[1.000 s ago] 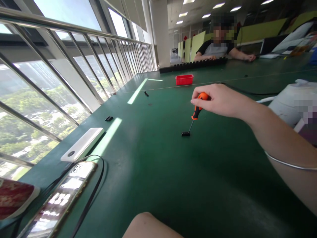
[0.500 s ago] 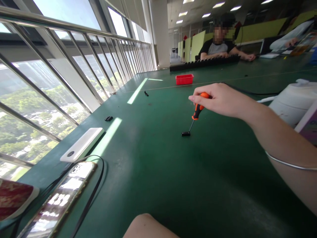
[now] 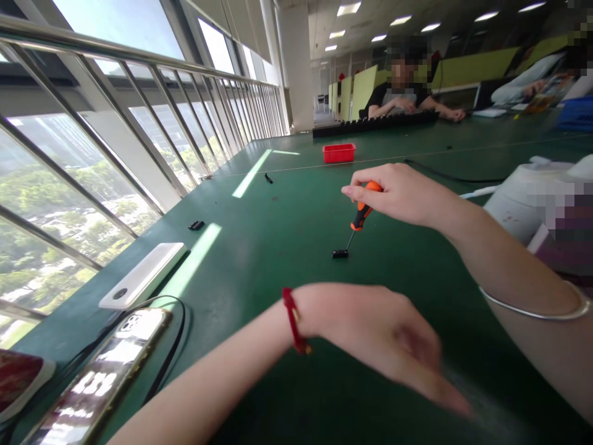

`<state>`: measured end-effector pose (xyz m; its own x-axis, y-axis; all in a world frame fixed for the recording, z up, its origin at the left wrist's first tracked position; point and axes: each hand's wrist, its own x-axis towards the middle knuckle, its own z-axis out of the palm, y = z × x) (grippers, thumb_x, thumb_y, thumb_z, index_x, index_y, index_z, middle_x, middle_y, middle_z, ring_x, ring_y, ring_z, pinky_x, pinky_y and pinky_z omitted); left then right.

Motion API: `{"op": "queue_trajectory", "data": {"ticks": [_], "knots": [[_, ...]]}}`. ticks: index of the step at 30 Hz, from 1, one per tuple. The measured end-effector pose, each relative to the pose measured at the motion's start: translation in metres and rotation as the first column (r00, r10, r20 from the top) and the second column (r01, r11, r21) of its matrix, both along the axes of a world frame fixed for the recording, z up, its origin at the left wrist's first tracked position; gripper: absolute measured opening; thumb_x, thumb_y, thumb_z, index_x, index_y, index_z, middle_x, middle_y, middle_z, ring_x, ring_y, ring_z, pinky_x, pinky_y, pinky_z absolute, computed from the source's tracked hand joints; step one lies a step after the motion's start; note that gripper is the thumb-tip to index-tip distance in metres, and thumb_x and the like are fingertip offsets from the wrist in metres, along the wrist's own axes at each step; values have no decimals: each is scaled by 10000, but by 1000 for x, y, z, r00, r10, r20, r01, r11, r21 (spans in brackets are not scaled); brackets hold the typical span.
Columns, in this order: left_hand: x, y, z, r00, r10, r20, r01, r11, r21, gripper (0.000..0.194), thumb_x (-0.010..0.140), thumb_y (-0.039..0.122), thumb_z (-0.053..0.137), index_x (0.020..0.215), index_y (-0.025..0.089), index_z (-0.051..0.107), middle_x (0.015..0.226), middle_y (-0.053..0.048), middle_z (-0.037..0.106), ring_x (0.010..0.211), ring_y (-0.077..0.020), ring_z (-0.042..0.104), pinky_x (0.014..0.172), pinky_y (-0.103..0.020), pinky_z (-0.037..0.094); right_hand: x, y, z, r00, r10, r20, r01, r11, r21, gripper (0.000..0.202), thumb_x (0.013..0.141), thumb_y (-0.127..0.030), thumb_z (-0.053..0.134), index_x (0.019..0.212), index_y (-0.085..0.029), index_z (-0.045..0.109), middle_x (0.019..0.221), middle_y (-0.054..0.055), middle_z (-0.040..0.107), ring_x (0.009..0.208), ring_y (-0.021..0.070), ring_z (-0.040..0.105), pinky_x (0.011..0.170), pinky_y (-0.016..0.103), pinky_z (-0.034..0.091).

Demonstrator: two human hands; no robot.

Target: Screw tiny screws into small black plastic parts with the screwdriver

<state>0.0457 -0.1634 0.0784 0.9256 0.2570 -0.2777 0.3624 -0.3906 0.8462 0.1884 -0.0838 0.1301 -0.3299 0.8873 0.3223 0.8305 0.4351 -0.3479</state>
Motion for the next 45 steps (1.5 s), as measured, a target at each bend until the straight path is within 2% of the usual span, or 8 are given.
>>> {"op": "queue_trajectory", "data": {"ticks": [3,6,11,16,29,34,39,45], "knots": [[-32,64,18,901,393,-182,-253,818,517,216,792,393,626,782,190,696,759,-18,679,671,-160,602,590,-254,427,-1,1,1,999,-39,-9,39,999,-6,148,802,-351,517,855,-221,561,642,-18,528,556,124,427,565,279,273],[-49,93,-2,785,619,-38,-422,578,698,315,737,390,671,976,185,680,908,-39,688,766,-192,610,600,-259,426,-1,2,0,999,-49,0,49,999,-3,203,749,-315,561,930,-228,537,647,-28,522,560,127,435,559,273,270],[-52,104,-48,806,577,131,-554,658,510,300,727,389,686,934,171,685,863,-27,684,695,-143,582,582,-236,429,0,0,2,1000,-6,28,6,1000,-2,260,850,-432,440,751,-217,547,608,-10,506,556,133,430,565,288,265],[-52,110,-64,767,586,260,-636,641,430,208,767,340,652,858,162,708,771,-14,667,627,-109,519,542,-214,383,3,1,2,1000,-10,11,9,1000,16,150,786,-343,518,873,-231,566,647,-16,550,571,136,447,566,281,265],[-52,110,-70,750,568,338,-659,606,446,207,775,342,661,877,176,729,845,-22,651,651,-103,499,563,-205,389,1,-2,2,999,-25,20,25,1000,11,189,795,-352,517,941,-235,544,624,-22,520,553,138,431,560,287,258],[-53,109,-71,747,570,344,-664,604,440,201,780,344,654,872,180,725,847,-16,653,654,-103,499,570,-207,391,3,-3,4,996,-43,75,44,999,-6,294,870,-443,406,735,-215,537,581,-3,487,543,141,427,560,298,256],[-52,110,-71,752,567,337,-657,597,460,209,779,360,654,864,181,718,847,-18,650,661,-108,507,568,-209,391,4,-3,3,999,-28,43,27,1000,8,178,793,-351,525,934,-242,534,644,-19,546,556,140,448,555,289,267],[-52,109,-71,753,570,330,-655,594,468,193,776,349,652,857,184,710,844,-11,646,668,-108,513,580,-210,396,5,-3,4,999,-4,54,5,1000,-25,343,875,-487,404,740,-211,555,580,0,489,521,130,409,543,302,263]]}}
